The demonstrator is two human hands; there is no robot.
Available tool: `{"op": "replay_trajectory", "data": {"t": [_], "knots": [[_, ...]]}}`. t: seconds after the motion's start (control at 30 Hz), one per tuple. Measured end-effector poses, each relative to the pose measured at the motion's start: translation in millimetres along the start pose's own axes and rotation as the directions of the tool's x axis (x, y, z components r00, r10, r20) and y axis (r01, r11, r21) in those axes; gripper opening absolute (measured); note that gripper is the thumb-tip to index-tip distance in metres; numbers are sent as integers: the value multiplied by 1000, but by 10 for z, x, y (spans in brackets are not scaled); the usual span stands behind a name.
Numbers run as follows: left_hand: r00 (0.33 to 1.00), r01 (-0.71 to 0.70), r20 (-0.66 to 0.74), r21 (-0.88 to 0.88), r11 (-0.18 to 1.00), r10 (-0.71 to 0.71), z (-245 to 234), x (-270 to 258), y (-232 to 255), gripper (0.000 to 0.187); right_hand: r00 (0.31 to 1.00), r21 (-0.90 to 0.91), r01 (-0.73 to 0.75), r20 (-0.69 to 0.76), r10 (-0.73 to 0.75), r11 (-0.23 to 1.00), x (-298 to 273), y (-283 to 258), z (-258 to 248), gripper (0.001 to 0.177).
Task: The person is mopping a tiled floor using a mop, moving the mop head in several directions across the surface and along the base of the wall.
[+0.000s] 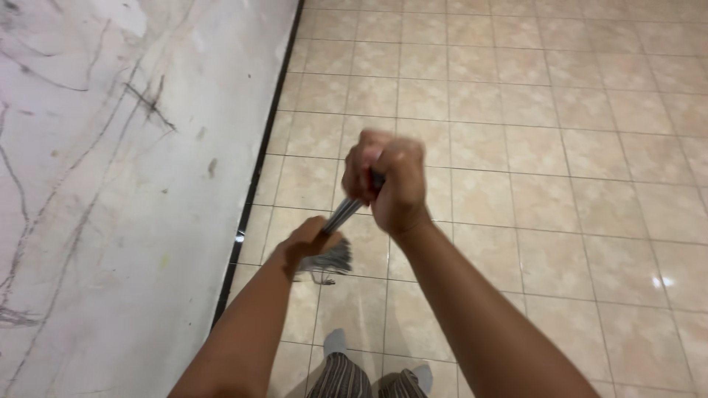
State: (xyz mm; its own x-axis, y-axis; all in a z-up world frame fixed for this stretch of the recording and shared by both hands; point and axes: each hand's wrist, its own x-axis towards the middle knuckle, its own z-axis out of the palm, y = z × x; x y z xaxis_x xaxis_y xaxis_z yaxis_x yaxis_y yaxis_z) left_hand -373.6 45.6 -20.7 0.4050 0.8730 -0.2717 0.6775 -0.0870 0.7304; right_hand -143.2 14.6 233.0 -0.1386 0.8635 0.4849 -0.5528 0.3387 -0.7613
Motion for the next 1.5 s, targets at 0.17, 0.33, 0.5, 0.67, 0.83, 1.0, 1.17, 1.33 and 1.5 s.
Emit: {"op": "replay_trajectory", "data": {"t": [0.17,0.33,0.5,0.67,0.83,1.0,1.17,1.33,1.5], "knots": [[960,183,-200,-70,981,-193,9,-165,-849,29,990,-19,-135,45,135,991,-142,495,155,29],[955,195,-202,-114,974,-215,-38,-89,-833,30,991,-76,-130,10,131,989,81,496,220,33],[973,197,-80,-192,961,-216,-17,293,-157,41,991,-199,-124,-71,112,972,407,123,169,36],[971,237,78,-297,925,-224,180,571,712,26,994,-345,-36,-109,-2,938,460,-239,108,37],[961,235,222,-332,913,-166,495,847,1173,32,984,-505,-48,-171,-46,862,385,-301,89,37],[981,43,193,-282,959,13,655,1203,1211,32,985,-599,-103,-170,-1,794,331,-119,136,32],[988,-29,138,-267,963,68,536,1282,998,30,989,-529,-102,-145,28,843,434,71,250,27],[1000,-5,4,-172,985,6,103,1239,387,30,991,-363,51,-98,-92,930,792,222,330,35],[987,-84,-135,21,996,86,-438,1113,-158,28,989,-252,123,-53,-141,960,964,491,437,37]]}}
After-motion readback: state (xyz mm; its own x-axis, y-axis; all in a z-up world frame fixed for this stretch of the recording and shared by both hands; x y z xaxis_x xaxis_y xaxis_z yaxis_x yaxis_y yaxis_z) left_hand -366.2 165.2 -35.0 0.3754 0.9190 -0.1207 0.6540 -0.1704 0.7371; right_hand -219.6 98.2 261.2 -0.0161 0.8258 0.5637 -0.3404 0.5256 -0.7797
